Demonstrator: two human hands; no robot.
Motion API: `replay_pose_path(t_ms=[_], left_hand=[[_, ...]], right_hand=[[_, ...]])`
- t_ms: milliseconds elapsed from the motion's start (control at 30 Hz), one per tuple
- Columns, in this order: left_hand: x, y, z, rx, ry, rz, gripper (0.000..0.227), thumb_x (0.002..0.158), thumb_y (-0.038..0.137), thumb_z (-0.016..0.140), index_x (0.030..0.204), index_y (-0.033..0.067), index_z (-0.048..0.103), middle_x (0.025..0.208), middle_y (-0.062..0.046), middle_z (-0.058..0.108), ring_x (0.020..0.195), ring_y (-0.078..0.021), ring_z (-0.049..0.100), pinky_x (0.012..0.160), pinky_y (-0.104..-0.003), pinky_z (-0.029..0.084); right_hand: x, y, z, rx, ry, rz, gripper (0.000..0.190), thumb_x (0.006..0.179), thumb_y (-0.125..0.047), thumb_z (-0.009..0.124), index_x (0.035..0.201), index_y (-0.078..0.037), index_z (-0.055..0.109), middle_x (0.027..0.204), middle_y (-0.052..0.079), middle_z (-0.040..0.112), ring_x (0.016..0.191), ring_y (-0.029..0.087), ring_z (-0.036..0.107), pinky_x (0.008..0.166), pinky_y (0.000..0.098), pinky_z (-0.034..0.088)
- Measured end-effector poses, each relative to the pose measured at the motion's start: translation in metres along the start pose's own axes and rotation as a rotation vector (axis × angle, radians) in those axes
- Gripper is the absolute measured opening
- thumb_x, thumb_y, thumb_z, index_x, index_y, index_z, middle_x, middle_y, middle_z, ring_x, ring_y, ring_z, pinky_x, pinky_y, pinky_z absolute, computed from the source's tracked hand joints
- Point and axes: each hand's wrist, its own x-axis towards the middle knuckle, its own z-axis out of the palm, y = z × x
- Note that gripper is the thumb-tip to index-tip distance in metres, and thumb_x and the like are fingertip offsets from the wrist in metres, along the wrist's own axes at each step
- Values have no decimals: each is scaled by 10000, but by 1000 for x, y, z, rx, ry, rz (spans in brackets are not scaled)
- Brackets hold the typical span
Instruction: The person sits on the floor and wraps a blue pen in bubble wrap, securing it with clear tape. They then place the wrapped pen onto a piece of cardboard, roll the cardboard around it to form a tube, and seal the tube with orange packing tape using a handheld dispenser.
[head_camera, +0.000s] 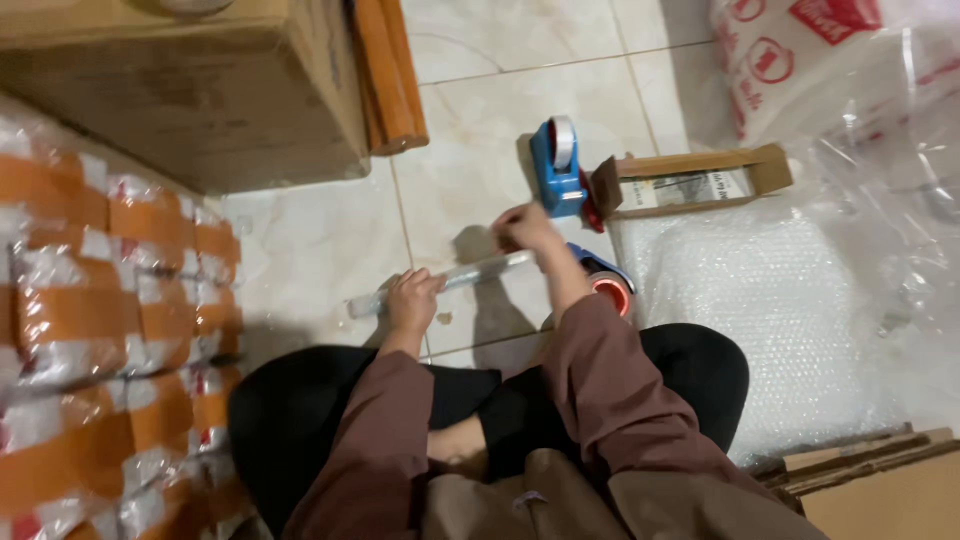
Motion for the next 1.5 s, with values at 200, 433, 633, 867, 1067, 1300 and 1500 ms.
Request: replay_pose_path(t_ms=[200, 433, 633, 867, 1067, 1300, 1500], left_hand=[[-4, 1, -2, 40, 33, -26, 103, 646, 123, 680, 693, 210, 653, 623, 11, 504, 643, -208, 568, 618, -342, 501], [-13, -7, 12, 1, -33, -45, 189, 689, 104, 663, 723, 203, 505, 669, 42, 497, 687, -191, 596, 647, -315, 527], [3, 11, -27, 101, -142, -171, 225, 794, 148, 640, 837, 201, 426, 761, 18, 506, 705, -201, 629, 633, -346, 553], [-25, -34, 47, 58, -236, -23, 152, 857, 311, 594, 993, 241, 597, 991, 83, 624, 971, -145, 611, 878, -272, 518], [-14, -20, 9, -99, -276, -67, 192, 892, 276, 573, 1057, 251, 667, 1045, 107, 673, 985, -142, 578, 880, -261, 507], [-13, -23, 17, 106, -295, -148, 163, 842, 322, 612, 999, 357, 635, 932, 204, 603, 906, -90, 509, 766, -233, 498], [0, 0, -28, 55, -379, -224, 206, 802, 222, 644, 989, 292, 596, 907, 112, 551, 960, -162, 488, 866, -325, 438]], right_hand=[[9, 64, 109, 264, -82, 169, 139, 751, -30, 702, 837, 74, 669, 620, 222, 628, 504, 285, 672, 523, 393, 615], [7, 69, 115, -534, 100, 41, 411, 687, -245, 779, 857, 115, 676, 751, 287, 643, 793, 448, 658, 653, 527, 553], [-22, 42, 111, -907, 93, -27, 331, 697, -287, 779, 754, 27, 690, 650, 197, 650, 735, 402, 681, 638, 507, 561], [-32, 60, 94, -1012, 1, -271, 239, 814, -344, 631, 772, -118, 695, 732, 198, 660, 825, 414, 657, 712, 485, 536], [-44, 57, 88, -1127, -96, -367, 240, 833, -360, 602, 864, -136, 684, 790, 167, 682, 864, 380, 661, 770, 475, 540], [-55, 21, 58, -1404, 137, -568, 422, 714, -317, 737, 1101, -209, 606, 935, 89, 627, 938, 322, 617, 762, 438, 524], [-24, 29, 11, -1253, -7, -479, 146, 700, -270, 776, 815, -299, 691, 847, -87, 637, 1020, 197, 565, 1001, 430, 359]])
